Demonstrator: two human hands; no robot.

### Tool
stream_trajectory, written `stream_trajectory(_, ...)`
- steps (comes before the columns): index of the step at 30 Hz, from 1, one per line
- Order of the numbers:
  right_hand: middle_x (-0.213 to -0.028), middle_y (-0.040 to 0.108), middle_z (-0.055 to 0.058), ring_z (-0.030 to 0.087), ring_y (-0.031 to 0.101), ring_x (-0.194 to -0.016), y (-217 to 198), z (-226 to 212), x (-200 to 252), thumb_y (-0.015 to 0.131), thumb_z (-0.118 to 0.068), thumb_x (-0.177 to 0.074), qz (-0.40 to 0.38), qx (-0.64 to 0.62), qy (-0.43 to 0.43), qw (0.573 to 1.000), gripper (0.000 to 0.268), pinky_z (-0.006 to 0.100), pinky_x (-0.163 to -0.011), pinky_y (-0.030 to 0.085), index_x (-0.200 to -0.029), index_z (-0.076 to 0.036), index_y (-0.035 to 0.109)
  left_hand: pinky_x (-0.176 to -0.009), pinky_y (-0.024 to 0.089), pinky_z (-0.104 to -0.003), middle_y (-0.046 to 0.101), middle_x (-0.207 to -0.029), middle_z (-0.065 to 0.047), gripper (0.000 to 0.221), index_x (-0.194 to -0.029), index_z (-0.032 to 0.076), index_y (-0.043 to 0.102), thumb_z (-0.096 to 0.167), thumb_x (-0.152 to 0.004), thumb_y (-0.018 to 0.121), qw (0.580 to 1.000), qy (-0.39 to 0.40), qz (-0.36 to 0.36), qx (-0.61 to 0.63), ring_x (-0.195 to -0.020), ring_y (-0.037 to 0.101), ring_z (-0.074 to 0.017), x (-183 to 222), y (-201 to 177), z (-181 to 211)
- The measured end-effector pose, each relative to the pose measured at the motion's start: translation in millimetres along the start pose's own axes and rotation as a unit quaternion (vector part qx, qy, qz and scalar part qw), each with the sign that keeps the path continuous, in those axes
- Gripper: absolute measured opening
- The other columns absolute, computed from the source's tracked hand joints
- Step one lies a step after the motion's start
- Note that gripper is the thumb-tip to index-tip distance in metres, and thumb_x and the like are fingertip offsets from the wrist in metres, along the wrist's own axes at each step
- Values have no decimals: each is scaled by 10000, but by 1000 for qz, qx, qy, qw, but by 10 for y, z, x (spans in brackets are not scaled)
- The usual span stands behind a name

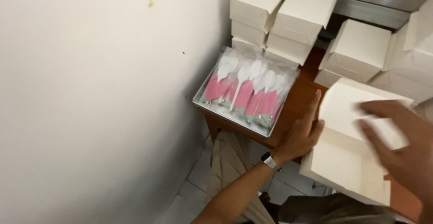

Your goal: Placing individual wrapped spoons into small white cardboard boxes and stacking them.

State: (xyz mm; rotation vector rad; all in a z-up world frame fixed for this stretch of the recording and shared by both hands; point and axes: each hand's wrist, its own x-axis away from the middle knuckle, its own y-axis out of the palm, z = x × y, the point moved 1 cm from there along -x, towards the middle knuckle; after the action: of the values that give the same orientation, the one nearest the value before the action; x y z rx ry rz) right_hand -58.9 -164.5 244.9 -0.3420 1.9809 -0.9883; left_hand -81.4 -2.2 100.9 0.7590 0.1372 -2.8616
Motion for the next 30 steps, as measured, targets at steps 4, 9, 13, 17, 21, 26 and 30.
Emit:
stream_trajectory(4, -991, 789, -31, 136, 734, -821, 508, -557, -602, 604, -379, -938, -229, -27, -45, 972, 328, 297, -730, 554, -1136, -157, 742, -647, 381, -293, 389, -893, -30, 577, -1506, 122, 152, 129, -1001, 429, 997, -16, 2, 74, -729, 399, -137, 66, 35, -243)
stream_trajectory(9, -963, 809, -8, 248, 781, -888, 1256, -829, -1193, 567, -466, -979, -356, 34, -54, 932, 352, 436, -806, 606, -1022, -190, 780, -557, 466, -253, 642, -839, -50, 257, -1248, 66, 588, 213, -1039, 607, 997, -35, 57, 33, -611, 549, -152, 68, 371, -1187)
stream_trajectory(13, -796, 751, 112, 389, 748, -835, 2114, -749, -1430, 436, -543, -1023, -357, 98, -61, 927, 589, 501, -769, 562, -790, -96, 740, -590, 405, -350, 518, -754, -30, 227, -962, 89, 474, 280, -1006, 590, 989, -21, 95, -113, -667, 520, -234, 143, 435, -1089)
stream_trajectory(17, -714, 707, 167, 352, 753, -757, 2670, -848, -1575, 284, -781, -1009, -328, 188, -76, 923, 884, 426, -662, 559, -695, -67, 700, -869, 415, -408, 498, -671, -60, 279, -625, 126, 514, 135, -860, 663, 879, 222, 47, -420, -767, 496, -245, 154, 583, -1891)
stream_trajectory(21, -808, 727, 176, 364, 761, -840, 2868, -867, -1613, 431, -777, -970, -325, 214, -61, 919, 805, 461, -690, 583, -847, -43, 738, -884, 430, -403, 535, -725, -40, 182, -703, 131, 547, 153, -837, 669, 904, 178, 40, -386, -801, 532, -236, 167, 383, -1668)
stream_trajectory(26, -956, 746, 234, 483, 726, -995, 3096, -514, -1665, 717, -647, -873, -315, 31, 103, 943, 630, 563, -793, 573, -924, -22, 781, -909, 454, -395, 597, -814, -6, 95, -835, 140, 602, 184, -799, 678, 943, 100, 30, -316, -858, 591, -222, 158, 312, -1477)
stream_trajectory(30, -958, 738, 167, 429, 730, -987, 3008, -383, -1690, 803, -471, -846, -257, -63, 135, 955, 448, 542, -815, 575, -979, -47, 745, -928, 473, -389, 646, -885, 21, 187, -940, 147, 645, 208, -768, 686, 965, 42, 18, -258, -903, 639, -211, 121, 233, -1312)
